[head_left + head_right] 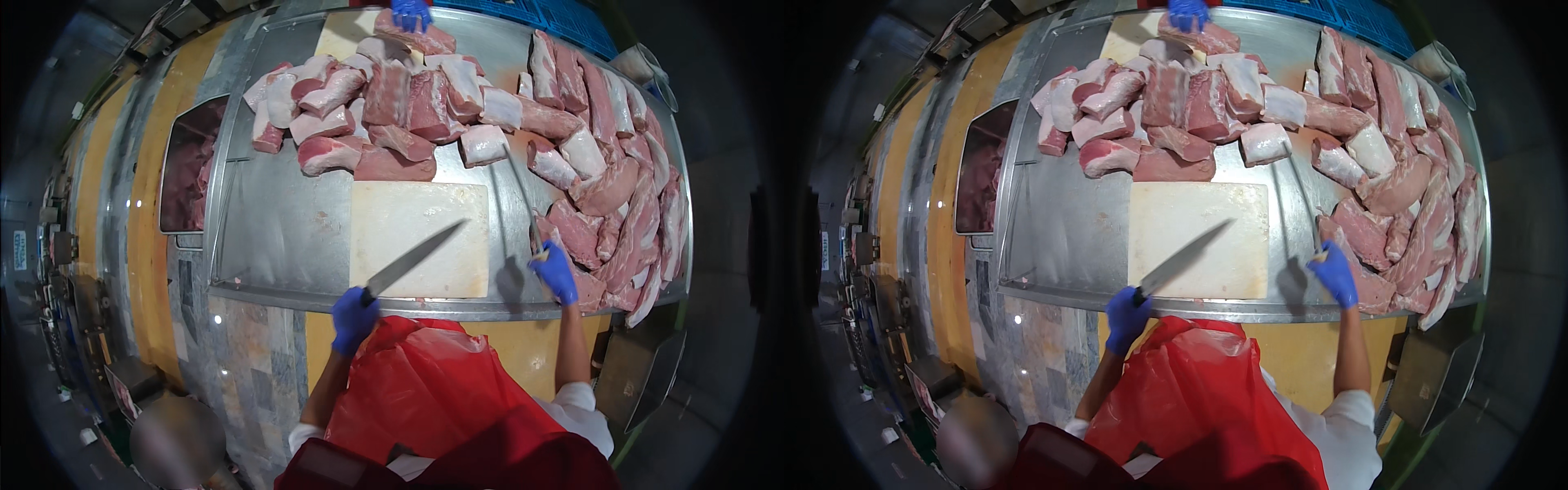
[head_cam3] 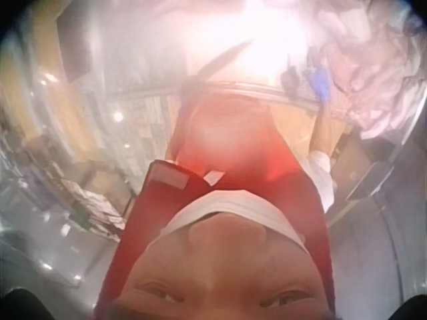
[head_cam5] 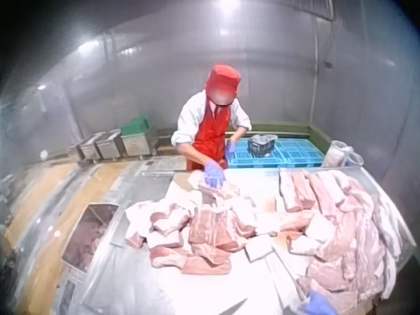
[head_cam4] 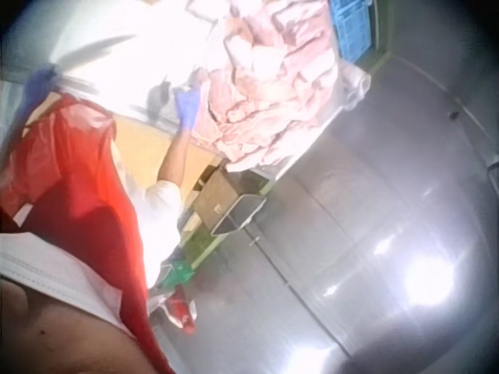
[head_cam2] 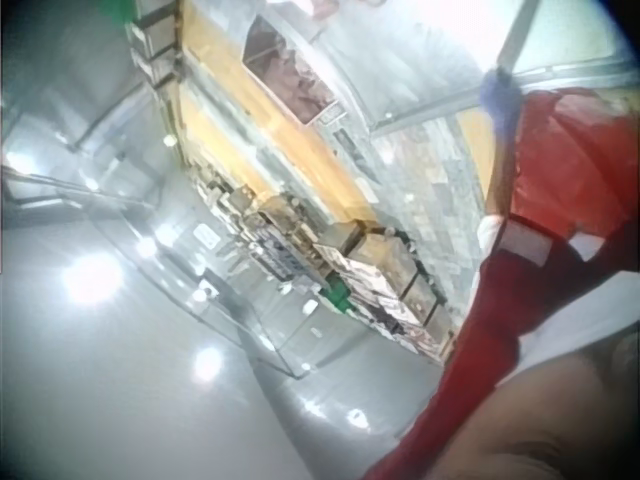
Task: The person cuts large pieces of raw meat into smaller portions using a knife on a cutting board. They repeatedly pick up meat, slice it, and place the cut pieces onto a metal tray.
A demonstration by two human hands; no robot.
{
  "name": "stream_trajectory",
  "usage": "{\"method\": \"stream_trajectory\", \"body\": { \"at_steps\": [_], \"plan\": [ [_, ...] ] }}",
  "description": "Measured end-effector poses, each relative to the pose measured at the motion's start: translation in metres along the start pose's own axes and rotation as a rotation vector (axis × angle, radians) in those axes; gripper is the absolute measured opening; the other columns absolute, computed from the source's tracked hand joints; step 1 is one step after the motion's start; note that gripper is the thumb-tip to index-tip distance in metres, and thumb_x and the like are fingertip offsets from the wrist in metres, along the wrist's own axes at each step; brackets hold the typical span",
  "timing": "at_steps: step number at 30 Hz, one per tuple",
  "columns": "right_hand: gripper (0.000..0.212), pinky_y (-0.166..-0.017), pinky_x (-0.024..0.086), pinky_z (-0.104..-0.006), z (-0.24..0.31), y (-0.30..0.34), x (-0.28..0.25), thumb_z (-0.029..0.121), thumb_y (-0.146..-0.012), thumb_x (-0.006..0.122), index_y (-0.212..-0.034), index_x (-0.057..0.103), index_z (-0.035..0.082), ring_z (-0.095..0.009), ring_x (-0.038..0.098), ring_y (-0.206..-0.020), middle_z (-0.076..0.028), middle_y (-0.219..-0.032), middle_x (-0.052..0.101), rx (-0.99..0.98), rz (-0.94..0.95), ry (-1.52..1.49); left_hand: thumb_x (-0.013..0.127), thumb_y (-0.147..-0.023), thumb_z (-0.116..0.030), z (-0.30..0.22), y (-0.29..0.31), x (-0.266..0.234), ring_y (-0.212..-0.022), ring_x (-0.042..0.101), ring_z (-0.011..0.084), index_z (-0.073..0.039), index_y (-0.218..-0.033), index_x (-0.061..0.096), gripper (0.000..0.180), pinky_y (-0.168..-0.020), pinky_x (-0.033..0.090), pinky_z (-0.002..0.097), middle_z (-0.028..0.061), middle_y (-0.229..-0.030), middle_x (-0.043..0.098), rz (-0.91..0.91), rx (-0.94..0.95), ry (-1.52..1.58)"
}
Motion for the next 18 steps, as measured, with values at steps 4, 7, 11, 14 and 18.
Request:
{"method": "stream_trajectory", "body": {
  "at_steps": [4,7,11,14,18],
  "plan": [
    [0.034,-0.067,0.050,-0.0327,0.100,0.099,0.059,0.013,-0.074,0.079,-0.100,0.060,0.003,-0.014,0.060,-0.075,-0.004,-0.081,0.061,-0.012,0.210,-0.148,0.073,-0.075,-0.019,-0.048,-0.025,0.027,-0.069,0.063,0.0368,-0.007,-0.077,0.060,0.018,-0.063,0.050,0.0477,0.0163,-0.075,0.062,0.087,0.273,0.029],
    [0.025,-0.068,0.050,-0.0317,0.134,0.133,0.098,0.015,-0.076,0.078,-0.094,0.068,0.000,-0.014,0.061,-0.075,-0.006,-0.079,0.066,0.032,0.370,-0.142,0.075,-0.073,-0.023,-0.069,-0.029,0.036,-0.070,0.063,0.0345,-0.008,-0.076,0.059,0.021,-0.065,0.050,0.0464,0.0136,-0.075,0.062,0.075,0.468,0.008],
    [0.029,-0.072,0.050,-0.0314,0.152,0.151,0.121,0.021,-0.076,0.080,-0.094,0.072,0.000,-0.012,0.061,-0.079,-0.005,-0.084,0.069,0.053,0.478,-0.060,0.075,-0.069,-0.025,-0.057,-0.031,0.028,-0.070,0.063,0.0327,-0.009,-0.075,0.058,0.024,-0.066,0.050,0.0444,0.0112,-0.075,0.062,-0.035,0.602,-0.038],
    [0.028,-0.074,0.048,-0.0316,0.179,0.165,0.118,0.019,-0.076,0.078,-0.091,0.066,-0.001,-0.015,0.059,-0.077,-0.007,-0.081,0.062,-0.144,0.447,-0.075,0.075,-0.067,-0.023,-0.020,-0.045,-0.023,-0.069,0.062,0.0356,-0.010,-0.076,0.061,0.021,-0.065,0.049,0.0449,0.0121,-0.074,0.061,-0.002,0.691,-0.061],
    [0.030,-0.074,0.048,-0.0315,0.198,0.185,0.116,0.014,-0.073,0.078,-0.095,0.060,0.004,-0.013,0.057,-0.080,-0.004,-0.083,0.059,-0.228,0.522,-0.213,0.063,-0.077,-0.020,0.193,-0.069,-0.077,-0.064,0.068,0.0349,-0.003,-0.090,0.074,0.023,-0.063,0.053,0.0464,0.0199,-0.072,0.069,-0.290,-0.430,0.137]
  ]
}}
Point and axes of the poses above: each hand's wrist, its own y-axis away from the middle knuckle, its own x-axis out of the palm, z = x × y, the point moved 1 cm from there along -y, towards the middle knuckle
